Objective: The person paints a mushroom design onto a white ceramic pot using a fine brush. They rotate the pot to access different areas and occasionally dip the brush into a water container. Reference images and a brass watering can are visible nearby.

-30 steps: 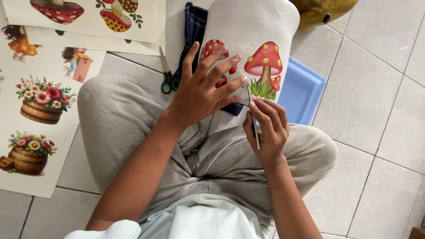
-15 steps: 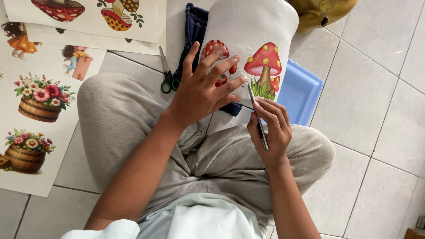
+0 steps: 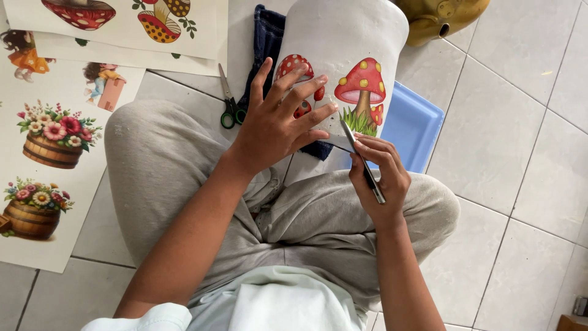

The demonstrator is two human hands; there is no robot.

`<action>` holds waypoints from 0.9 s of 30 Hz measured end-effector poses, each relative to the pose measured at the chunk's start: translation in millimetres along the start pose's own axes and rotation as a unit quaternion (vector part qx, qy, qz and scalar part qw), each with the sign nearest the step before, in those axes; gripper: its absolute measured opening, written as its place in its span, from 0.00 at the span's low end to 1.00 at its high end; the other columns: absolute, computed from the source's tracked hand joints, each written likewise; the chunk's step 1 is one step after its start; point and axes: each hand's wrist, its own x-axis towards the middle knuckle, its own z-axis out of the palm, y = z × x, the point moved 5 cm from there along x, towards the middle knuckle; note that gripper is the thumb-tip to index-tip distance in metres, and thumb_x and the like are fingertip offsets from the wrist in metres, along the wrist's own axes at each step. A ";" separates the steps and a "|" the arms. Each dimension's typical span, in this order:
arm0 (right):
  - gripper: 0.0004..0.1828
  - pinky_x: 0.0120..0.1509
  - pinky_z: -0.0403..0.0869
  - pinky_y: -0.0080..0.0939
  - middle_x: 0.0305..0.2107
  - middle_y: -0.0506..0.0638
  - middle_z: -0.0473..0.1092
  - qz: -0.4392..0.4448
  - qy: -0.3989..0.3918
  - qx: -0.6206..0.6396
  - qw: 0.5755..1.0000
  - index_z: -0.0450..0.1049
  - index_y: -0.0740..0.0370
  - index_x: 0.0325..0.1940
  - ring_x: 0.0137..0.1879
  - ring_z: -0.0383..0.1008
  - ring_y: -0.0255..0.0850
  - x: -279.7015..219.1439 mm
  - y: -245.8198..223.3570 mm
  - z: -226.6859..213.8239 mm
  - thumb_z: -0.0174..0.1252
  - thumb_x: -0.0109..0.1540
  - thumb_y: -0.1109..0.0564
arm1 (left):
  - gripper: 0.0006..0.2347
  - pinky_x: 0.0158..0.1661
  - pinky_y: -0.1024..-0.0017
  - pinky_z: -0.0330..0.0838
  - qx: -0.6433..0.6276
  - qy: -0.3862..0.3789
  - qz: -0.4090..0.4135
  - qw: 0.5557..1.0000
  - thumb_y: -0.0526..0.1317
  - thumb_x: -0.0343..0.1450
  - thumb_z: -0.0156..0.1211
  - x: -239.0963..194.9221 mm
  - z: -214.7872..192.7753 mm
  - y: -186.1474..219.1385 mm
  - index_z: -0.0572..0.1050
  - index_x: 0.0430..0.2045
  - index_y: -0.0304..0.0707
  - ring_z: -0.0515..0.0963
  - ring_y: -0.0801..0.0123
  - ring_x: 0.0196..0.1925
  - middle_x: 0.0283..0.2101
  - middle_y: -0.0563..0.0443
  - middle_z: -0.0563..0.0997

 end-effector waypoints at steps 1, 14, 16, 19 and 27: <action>0.10 0.62 0.74 0.48 0.44 0.61 0.72 0.000 0.000 0.000 1.000 0.70 0.70 0.48 0.55 0.75 0.55 -0.3 0.2 -0.7 0.54 0.63 0.73 | 0.16 0.62 0.37 0.51 0.000 0.001 0.000 1.000 0.56 0.75 0.56 -0.1 0.3 0.1 0.75 0.49 0.51 0.68 0.51 0.63 0.59 0.46 0.71; 0.10 0.66 0.74 0.47 0.45 0.57 0.73 0.048 -0.004 0.057 0.997 0.72 0.66 0.49 0.59 0.73 0.52 -6.6 15.2 -6.4 0.54 0.64 0.71 | 0.15 0.62 0.37 0.51 -0.007 0.005 -0.009 1.000 0.55 0.76 0.54 -1.5 -0.6 -0.8 0.75 0.49 0.50 0.67 0.52 0.63 0.58 0.47 0.71; 0.10 0.67 0.73 0.45 0.45 0.54 0.73 0.095 0.000 0.101 0.990 0.73 0.64 0.50 0.60 0.71 0.48 -10.6 26.6 -8.4 0.55 0.65 0.69 | 0.15 0.61 0.37 0.52 -0.006 0.004 -0.010 1.000 0.55 0.76 0.54 -2.1 -0.4 -1.1 0.75 0.49 0.50 0.67 0.52 0.63 0.58 0.47 0.71; 0.09 0.67 0.73 0.44 0.46 0.57 0.72 0.134 -0.001 0.135 0.982 0.73 0.62 0.49 0.60 0.71 0.45 -13.1 35.6 -9.2 0.55 0.65 0.67 | 0.15 0.61 0.37 0.52 -0.006 0.007 -0.007 1.000 0.55 0.76 0.54 -2.0 0.3 -1.1 0.75 0.49 0.50 0.67 0.52 0.63 0.59 0.47 0.71; 0.09 0.61 0.77 0.40 0.48 0.60 0.72 0.167 0.001 0.182 0.969 0.73 0.63 0.49 0.60 0.72 0.46 -16.0 44.4 -9.0 0.55 0.65 0.66 | 0.16 0.61 0.37 0.52 -0.003 0.010 -0.009 1.000 0.56 0.76 0.51 -2.9 0.3 -2.1 0.74 0.50 0.51 0.68 0.52 0.63 0.58 0.47 0.71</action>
